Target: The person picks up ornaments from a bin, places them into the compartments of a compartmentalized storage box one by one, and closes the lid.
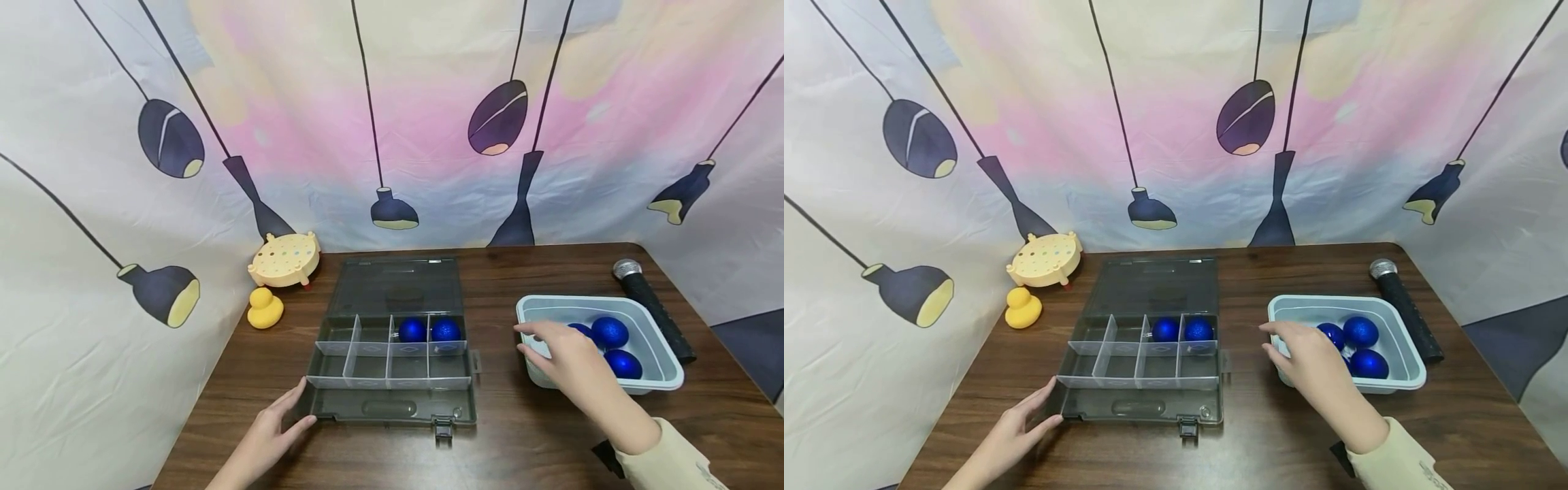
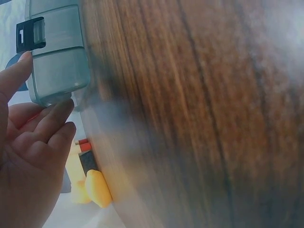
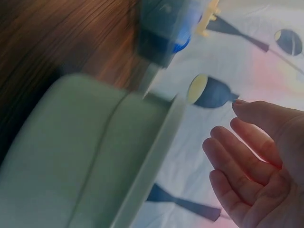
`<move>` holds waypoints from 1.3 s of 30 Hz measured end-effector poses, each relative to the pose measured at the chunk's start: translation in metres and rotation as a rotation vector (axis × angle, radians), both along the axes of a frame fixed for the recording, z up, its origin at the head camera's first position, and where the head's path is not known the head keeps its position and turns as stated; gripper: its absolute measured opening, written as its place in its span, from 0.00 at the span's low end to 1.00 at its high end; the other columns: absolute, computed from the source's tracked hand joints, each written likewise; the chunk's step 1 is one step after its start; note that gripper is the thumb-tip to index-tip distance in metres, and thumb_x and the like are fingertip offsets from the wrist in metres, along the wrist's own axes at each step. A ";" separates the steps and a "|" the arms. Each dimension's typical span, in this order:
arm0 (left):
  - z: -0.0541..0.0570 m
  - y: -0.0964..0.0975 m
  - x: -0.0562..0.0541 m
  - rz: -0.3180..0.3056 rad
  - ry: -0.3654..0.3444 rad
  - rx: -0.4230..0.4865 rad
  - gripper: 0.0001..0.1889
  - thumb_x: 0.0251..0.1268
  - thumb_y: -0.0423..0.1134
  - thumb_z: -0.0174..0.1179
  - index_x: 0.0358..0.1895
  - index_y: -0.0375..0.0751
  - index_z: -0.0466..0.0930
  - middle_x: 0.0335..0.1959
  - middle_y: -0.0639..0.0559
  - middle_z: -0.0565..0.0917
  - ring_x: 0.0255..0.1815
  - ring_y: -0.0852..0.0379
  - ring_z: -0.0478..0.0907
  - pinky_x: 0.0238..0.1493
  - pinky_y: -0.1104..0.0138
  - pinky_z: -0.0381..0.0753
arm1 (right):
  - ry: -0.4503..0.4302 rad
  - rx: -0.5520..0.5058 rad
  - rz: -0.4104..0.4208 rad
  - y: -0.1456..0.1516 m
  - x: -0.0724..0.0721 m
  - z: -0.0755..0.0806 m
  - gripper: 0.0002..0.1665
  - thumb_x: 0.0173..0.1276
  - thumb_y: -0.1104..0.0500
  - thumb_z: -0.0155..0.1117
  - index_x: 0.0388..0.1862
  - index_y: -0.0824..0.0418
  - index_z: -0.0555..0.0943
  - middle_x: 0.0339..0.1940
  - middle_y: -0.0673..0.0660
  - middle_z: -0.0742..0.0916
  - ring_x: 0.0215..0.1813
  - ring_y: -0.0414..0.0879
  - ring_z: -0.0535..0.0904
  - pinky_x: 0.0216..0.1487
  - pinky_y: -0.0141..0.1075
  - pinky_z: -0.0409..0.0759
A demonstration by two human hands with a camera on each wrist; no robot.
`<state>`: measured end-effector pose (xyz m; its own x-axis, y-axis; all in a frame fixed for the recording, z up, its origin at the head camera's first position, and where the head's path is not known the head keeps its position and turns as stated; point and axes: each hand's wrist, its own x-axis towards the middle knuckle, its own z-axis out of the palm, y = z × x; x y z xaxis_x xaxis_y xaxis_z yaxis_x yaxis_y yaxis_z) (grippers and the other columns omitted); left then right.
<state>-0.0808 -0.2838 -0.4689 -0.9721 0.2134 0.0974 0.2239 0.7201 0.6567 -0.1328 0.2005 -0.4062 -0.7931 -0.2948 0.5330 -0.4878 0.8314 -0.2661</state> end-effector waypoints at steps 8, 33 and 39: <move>-0.001 0.000 0.000 -0.007 0.026 -0.005 0.34 0.64 0.43 0.65 0.68 0.29 0.65 0.64 0.35 0.71 0.64 0.40 0.67 0.60 0.46 0.67 | 0.008 -0.017 -0.094 0.034 -0.005 -0.009 0.20 0.51 0.60 0.78 0.45 0.60 0.85 0.40 0.58 0.86 0.30 0.49 0.80 0.26 0.43 0.79; -0.002 0.001 0.001 0.001 0.013 0.007 0.34 0.64 0.44 0.65 0.68 0.30 0.65 0.65 0.36 0.71 0.65 0.42 0.67 0.61 0.46 0.66 | -0.354 0.124 -0.261 0.089 -0.028 -0.026 0.33 0.58 0.47 0.73 0.53 0.70 0.79 0.51 0.74 0.80 0.53 0.72 0.74 0.48 0.65 0.72; -0.003 0.001 0.001 -0.008 0.063 -0.004 0.33 0.63 0.42 0.66 0.67 0.30 0.67 0.64 0.37 0.72 0.64 0.43 0.68 0.60 0.48 0.68 | -0.380 0.145 -0.265 0.093 -0.031 -0.031 0.32 0.57 0.49 0.73 0.52 0.71 0.79 0.50 0.74 0.80 0.51 0.71 0.75 0.46 0.64 0.73</move>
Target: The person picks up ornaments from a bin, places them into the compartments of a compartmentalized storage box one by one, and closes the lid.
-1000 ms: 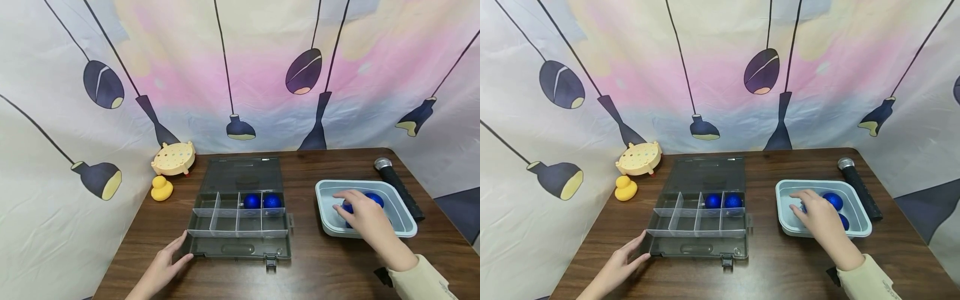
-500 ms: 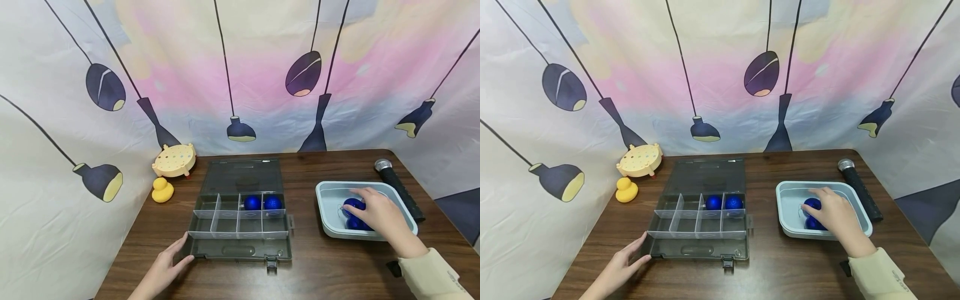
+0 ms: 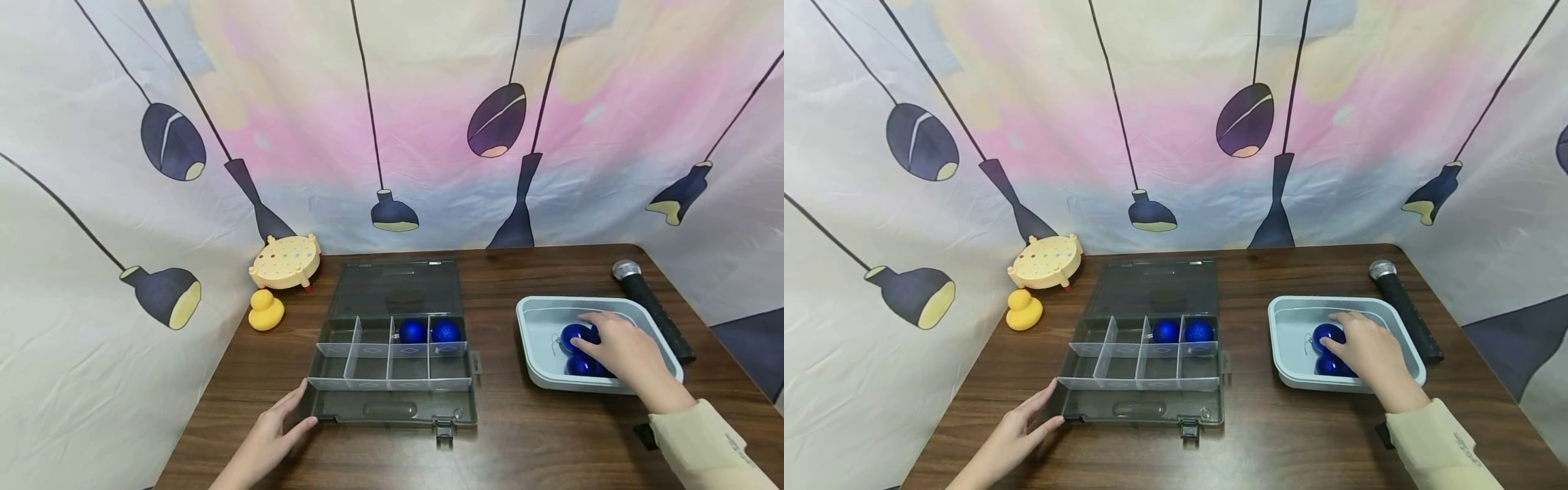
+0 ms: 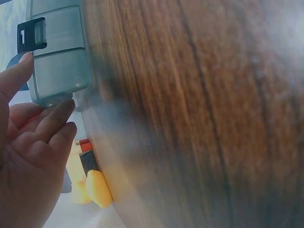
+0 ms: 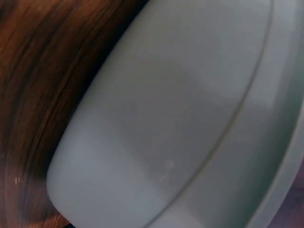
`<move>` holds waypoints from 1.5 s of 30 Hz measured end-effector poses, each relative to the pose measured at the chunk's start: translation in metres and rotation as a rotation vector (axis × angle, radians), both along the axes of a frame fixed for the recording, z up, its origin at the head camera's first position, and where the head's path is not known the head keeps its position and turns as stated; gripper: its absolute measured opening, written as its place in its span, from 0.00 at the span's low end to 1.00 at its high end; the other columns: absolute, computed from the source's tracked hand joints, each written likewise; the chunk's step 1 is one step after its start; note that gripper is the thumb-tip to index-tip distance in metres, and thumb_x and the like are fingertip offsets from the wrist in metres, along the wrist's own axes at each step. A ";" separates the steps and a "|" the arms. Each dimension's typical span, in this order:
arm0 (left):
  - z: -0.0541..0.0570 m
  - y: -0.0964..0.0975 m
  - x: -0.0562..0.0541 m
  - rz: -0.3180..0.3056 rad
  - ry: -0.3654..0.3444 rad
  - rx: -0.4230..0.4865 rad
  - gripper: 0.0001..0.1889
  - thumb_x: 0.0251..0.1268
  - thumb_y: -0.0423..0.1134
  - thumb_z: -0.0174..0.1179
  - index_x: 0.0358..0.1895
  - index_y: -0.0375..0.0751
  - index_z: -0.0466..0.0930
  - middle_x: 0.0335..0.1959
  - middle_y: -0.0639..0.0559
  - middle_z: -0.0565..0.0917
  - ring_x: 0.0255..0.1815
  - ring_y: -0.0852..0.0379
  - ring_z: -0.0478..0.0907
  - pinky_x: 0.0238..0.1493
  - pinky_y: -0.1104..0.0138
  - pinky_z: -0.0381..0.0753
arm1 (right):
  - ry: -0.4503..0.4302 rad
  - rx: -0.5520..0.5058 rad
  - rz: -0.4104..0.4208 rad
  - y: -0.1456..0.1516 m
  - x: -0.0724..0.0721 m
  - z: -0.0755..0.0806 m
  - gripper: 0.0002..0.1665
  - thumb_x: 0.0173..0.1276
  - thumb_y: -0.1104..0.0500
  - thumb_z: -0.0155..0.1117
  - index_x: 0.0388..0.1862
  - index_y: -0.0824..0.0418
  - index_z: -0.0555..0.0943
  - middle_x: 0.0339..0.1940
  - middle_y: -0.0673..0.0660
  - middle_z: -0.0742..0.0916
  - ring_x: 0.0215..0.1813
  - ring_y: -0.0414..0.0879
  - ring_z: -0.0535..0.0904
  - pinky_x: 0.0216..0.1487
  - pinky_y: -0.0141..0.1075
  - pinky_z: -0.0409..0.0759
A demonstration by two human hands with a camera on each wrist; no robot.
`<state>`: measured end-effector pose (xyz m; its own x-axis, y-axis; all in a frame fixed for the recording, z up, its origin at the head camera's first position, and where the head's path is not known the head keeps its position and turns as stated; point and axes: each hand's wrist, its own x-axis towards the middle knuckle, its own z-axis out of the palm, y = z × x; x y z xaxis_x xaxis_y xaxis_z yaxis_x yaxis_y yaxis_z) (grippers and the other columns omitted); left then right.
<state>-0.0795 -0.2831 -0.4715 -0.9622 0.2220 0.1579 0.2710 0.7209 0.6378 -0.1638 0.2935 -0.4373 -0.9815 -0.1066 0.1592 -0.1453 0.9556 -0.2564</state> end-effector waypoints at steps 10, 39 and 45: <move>0.001 0.000 0.000 -0.002 -0.010 0.003 0.33 0.63 0.43 0.65 0.67 0.29 0.66 0.64 0.37 0.72 0.64 0.43 0.67 0.60 0.47 0.68 | -0.051 0.003 -0.001 0.001 -0.002 -0.004 0.33 0.57 0.48 0.73 0.54 0.71 0.79 0.50 0.75 0.80 0.51 0.72 0.75 0.48 0.65 0.72; 0.002 0.001 0.001 0.002 -0.004 0.005 0.33 0.63 0.42 0.66 0.68 0.30 0.66 0.64 0.38 0.72 0.64 0.44 0.67 0.60 0.48 0.68 | -0.026 -0.046 0.025 -0.003 -0.001 0.000 0.34 0.59 0.48 0.72 0.54 0.73 0.78 0.47 0.74 0.82 0.48 0.71 0.77 0.47 0.64 0.74; 0.002 0.001 0.001 0.004 0.006 0.001 0.33 0.62 0.41 0.66 0.67 0.29 0.67 0.64 0.38 0.72 0.64 0.44 0.67 0.61 0.49 0.68 | -0.027 -0.046 0.018 -0.004 0.000 0.004 0.37 0.59 0.46 0.72 0.55 0.73 0.77 0.49 0.76 0.81 0.51 0.72 0.75 0.48 0.65 0.72</move>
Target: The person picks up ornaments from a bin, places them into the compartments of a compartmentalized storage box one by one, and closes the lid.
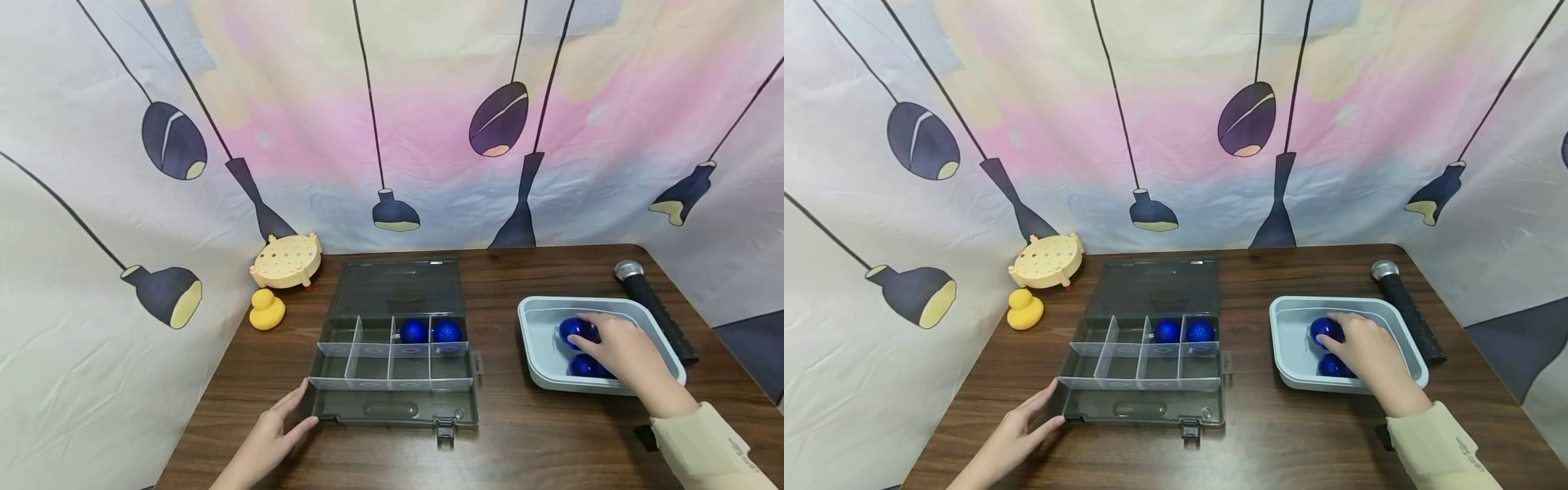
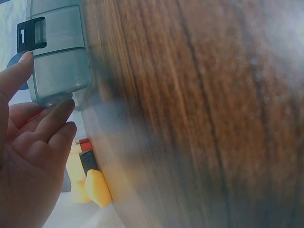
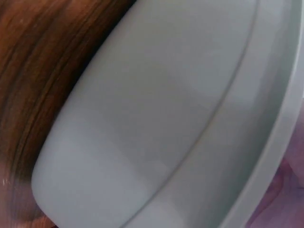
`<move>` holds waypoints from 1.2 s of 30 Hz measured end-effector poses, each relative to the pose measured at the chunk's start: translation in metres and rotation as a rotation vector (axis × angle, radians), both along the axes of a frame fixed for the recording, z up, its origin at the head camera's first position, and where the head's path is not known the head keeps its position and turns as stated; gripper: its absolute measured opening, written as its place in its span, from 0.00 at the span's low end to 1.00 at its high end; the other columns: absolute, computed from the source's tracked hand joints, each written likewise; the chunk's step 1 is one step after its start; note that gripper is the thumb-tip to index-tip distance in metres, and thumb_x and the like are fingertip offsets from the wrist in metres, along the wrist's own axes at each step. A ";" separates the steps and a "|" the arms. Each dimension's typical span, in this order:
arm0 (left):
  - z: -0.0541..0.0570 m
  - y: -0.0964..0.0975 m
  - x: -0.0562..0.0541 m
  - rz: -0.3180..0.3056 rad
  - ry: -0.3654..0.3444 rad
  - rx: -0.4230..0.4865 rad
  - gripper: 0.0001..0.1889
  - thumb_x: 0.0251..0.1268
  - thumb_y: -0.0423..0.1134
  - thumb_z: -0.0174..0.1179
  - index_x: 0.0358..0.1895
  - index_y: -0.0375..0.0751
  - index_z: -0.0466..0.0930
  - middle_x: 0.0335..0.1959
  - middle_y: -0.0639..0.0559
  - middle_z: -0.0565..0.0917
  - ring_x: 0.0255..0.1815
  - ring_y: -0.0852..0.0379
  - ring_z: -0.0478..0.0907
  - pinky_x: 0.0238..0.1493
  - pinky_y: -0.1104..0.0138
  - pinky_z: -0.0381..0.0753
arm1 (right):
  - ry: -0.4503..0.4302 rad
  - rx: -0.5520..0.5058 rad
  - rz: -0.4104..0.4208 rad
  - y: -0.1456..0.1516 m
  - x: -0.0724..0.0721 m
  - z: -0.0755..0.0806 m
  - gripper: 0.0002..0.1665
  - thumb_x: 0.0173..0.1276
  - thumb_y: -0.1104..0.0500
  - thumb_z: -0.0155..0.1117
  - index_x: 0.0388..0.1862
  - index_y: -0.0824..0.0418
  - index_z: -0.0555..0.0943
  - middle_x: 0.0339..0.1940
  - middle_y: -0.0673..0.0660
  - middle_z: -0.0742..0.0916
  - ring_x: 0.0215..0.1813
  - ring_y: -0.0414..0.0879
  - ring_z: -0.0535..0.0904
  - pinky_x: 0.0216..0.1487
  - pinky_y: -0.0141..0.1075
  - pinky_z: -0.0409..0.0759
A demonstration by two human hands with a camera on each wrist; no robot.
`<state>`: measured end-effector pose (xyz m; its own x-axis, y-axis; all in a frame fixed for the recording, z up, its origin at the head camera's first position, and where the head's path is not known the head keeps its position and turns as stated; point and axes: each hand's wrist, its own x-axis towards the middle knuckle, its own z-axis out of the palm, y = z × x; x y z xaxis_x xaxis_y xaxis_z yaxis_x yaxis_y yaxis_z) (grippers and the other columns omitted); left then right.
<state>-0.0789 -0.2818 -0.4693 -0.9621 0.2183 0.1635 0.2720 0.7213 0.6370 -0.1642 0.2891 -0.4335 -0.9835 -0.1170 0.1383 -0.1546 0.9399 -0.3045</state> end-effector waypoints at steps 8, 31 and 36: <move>-0.001 0.000 0.000 0.000 -0.027 0.022 0.34 0.63 0.42 0.65 0.68 0.30 0.65 0.65 0.37 0.71 0.64 0.43 0.67 0.60 0.48 0.68 | 0.071 -0.023 -0.010 -0.007 0.003 0.009 0.36 0.60 0.47 0.72 0.57 0.72 0.77 0.46 0.74 0.82 0.44 0.67 0.79 0.46 0.63 0.75; -0.001 -0.001 0.000 0.006 -0.057 0.035 0.34 0.64 0.43 0.65 0.69 0.32 0.65 0.65 0.37 0.71 0.64 0.42 0.67 0.59 0.46 0.68 | 0.338 -0.066 0.047 -0.037 0.020 0.038 0.33 0.57 0.49 0.74 0.57 0.66 0.79 0.39 0.65 0.86 0.25 0.48 0.76 0.26 0.43 0.78; -0.001 0.000 0.000 0.000 -0.043 0.026 0.33 0.64 0.43 0.65 0.69 0.32 0.65 0.65 0.38 0.71 0.65 0.42 0.67 0.60 0.46 0.67 | 0.372 -0.106 0.047 -0.047 0.023 0.040 0.34 0.57 0.50 0.75 0.58 0.64 0.79 0.50 0.69 0.83 0.41 0.62 0.82 0.37 0.57 0.80</move>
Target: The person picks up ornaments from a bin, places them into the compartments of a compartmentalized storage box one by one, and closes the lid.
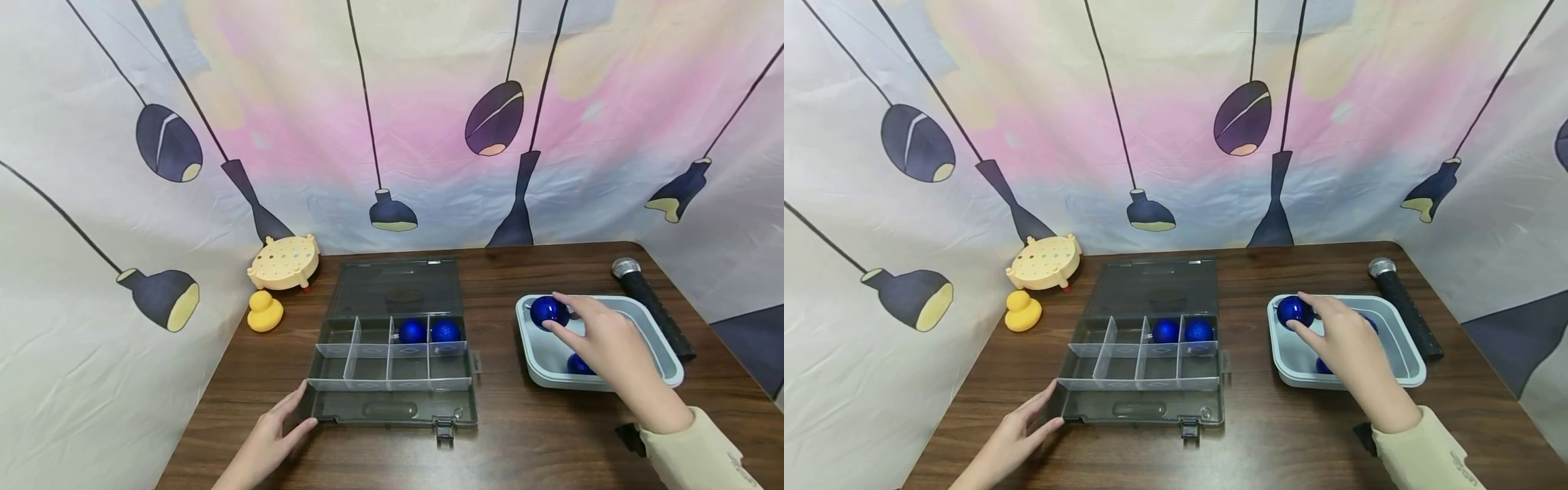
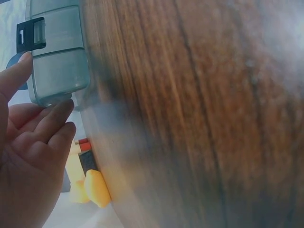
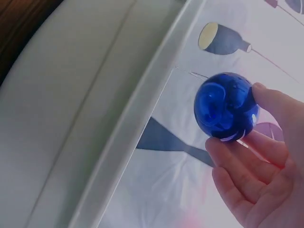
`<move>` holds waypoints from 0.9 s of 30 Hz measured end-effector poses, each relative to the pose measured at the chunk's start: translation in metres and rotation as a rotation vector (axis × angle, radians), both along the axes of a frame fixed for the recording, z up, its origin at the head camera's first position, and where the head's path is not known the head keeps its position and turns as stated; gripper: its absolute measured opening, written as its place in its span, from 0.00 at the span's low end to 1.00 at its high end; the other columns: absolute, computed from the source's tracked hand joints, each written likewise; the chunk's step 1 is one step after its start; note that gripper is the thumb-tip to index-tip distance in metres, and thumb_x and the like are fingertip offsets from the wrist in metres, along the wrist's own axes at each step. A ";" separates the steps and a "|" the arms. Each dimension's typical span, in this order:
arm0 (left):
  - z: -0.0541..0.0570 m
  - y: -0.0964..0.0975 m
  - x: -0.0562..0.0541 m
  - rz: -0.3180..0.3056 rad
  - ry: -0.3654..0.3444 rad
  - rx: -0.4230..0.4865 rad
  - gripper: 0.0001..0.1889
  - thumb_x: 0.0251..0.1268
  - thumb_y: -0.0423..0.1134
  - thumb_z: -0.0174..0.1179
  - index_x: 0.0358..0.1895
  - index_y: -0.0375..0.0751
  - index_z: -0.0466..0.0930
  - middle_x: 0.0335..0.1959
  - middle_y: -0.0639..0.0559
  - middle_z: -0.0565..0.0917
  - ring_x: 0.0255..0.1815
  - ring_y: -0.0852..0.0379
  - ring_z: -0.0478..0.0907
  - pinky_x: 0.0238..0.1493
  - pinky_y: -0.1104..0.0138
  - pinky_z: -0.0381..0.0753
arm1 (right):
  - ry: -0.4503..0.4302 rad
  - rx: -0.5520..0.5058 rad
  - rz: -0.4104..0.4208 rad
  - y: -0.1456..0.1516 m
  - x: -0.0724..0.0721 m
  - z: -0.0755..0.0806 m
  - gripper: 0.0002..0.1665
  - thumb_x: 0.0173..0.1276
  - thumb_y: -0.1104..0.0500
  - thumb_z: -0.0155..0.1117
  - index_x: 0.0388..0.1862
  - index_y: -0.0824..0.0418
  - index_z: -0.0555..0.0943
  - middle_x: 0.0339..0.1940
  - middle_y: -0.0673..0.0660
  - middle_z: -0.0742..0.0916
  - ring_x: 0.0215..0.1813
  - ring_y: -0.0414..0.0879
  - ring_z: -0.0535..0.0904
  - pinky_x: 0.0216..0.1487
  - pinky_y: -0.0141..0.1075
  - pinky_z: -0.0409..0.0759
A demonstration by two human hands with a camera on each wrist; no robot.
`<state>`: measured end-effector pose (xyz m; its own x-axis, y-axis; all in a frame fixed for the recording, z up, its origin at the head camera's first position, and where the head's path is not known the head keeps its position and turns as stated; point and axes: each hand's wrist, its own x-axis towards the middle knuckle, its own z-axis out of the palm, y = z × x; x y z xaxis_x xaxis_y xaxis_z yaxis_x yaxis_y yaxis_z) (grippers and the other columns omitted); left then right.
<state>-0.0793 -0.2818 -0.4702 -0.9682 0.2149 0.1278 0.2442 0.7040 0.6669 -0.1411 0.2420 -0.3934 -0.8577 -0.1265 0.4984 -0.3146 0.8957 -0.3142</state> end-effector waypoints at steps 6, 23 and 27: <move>-0.001 0.001 0.001 0.005 0.025 -0.005 0.33 0.63 0.42 0.65 0.69 0.32 0.65 0.65 0.38 0.71 0.64 0.43 0.68 0.60 0.48 0.68 | 0.055 -0.048 0.000 -0.011 0.000 -0.007 0.32 0.57 0.49 0.75 0.58 0.61 0.80 0.49 0.66 0.84 0.38 0.58 0.82 0.33 0.53 0.80; -0.002 -0.002 0.000 0.019 -0.001 0.005 0.33 0.64 0.42 0.65 0.69 0.32 0.65 0.65 0.37 0.71 0.64 0.42 0.68 0.58 0.47 0.69 | 0.037 -0.111 0.040 -0.049 -0.009 -0.014 0.31 0.59 0.48 0.73 0.59 0.59 0.79 0.52 0.63 0.84 0.43 0.56 0.83 0.38 0.52 0.82; -0.003 -0.001 0.000 0.015 0.005 0.012 0.33 0.63 0.42 0.65 0.68 0.31 0.66 0.65 0.37 0.71 0.63 0.42 0.68 0.58 0.47 0.70 | 0.036 -0.113 0.048 -0.053 -0.010 -0.013 0.31 0.60 0.49 0.73 0.59 0.59 0.79 0.51 0.64 0.84 0.42 0.56 0.83 0.36 0.52 0.83</move>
<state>-0.0795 -0.2825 -0.4732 -0.9706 0.1992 0.1347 0.2371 0.6995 0.6742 -0.1515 0.1894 -0.4065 -0.8332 -0.1081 0.5423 -0.3692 0.8387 -0.4002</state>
